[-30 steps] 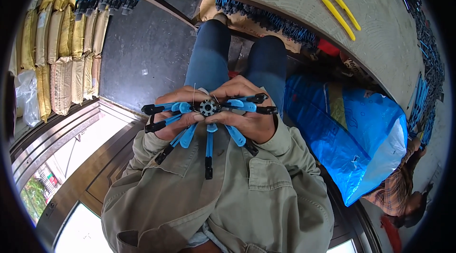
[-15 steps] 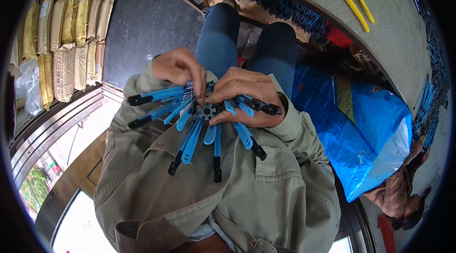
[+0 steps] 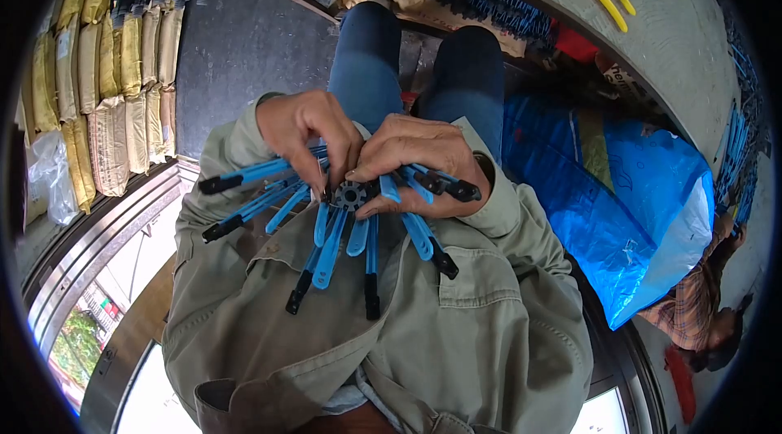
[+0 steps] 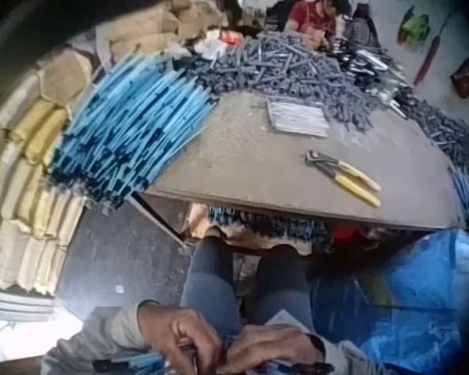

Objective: The person assembles blue plastic sticks into a circular hub, then bundles the assembled components with a rubber band.

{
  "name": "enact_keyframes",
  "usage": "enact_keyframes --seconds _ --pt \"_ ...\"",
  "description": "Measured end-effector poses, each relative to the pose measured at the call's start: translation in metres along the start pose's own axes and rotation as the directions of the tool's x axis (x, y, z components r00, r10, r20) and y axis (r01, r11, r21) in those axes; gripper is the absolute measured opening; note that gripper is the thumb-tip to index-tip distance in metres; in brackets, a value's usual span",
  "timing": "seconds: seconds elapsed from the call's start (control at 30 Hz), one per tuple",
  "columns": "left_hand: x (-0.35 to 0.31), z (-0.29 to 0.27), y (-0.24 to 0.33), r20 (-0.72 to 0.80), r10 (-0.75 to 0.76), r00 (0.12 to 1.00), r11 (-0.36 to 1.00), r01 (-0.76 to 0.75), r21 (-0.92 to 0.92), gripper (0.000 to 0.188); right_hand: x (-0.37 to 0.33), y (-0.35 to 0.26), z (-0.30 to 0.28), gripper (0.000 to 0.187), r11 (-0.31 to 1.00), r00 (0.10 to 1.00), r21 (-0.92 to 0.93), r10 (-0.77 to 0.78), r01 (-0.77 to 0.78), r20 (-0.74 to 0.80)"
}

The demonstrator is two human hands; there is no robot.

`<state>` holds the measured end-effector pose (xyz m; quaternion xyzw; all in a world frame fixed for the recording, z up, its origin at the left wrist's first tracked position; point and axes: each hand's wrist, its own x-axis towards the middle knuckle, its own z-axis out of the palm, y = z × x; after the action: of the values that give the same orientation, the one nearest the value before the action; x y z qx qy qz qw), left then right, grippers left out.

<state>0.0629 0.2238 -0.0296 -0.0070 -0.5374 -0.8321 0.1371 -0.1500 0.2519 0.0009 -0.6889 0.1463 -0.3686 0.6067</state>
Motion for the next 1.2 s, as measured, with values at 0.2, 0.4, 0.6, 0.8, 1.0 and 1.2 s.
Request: enact_keyframes --seconds 0.2,0.4,0.6,0.8,1.0,1.2 --pt "-0.007 0.024 0.0 -0.242 0.121 0.963 0.984 -0.085 0.156 0.014 0.001 -0.003 0.003 0.038 1.0 1.0 -0.023 -0.013 0.013 -0.001" --pt "-0.01 0.036 -0.002 -0.364 0.168 0.916 0.976 -0.101 0.195 0.017 -0.003 0.0 0.008 0.037 0.998 0.999 -0.039 -0.047 0.047 -0.004" --pt "-0.01 0.035 0.001 -0.334 0.101 0.937 0.982 -0.04 0.186 0.021 -0.002 -0.001 0.012 0.037 0.996 0.997 -0.04 -0.078 0.078 0.001" --pt "-0.003 0.01 0.001 -0.156 -0.185 0.97 0.983 0.181 -0.038 0.015 -0.006 0.0 0.012 0.039 0.976 0.984 0.129 0.178 -0.174 -0.023" --pt "0.012 -0.011 -0.002 -0.222 -0.31 0.924 0.951 0.298 -0.087 0.01 0.003 -0.011 0.005 0.035 0.98 0.982 0.108 0.177 -0.169 -0.072" --pt "-0.023 0.019 0.005 -0.853 0.516 -0.083 0.857 0.037 0.514 0.014 0.011 0.002 0.006 0.031 0.88 0.836 0.382 0.421 -0.283 -0.351"
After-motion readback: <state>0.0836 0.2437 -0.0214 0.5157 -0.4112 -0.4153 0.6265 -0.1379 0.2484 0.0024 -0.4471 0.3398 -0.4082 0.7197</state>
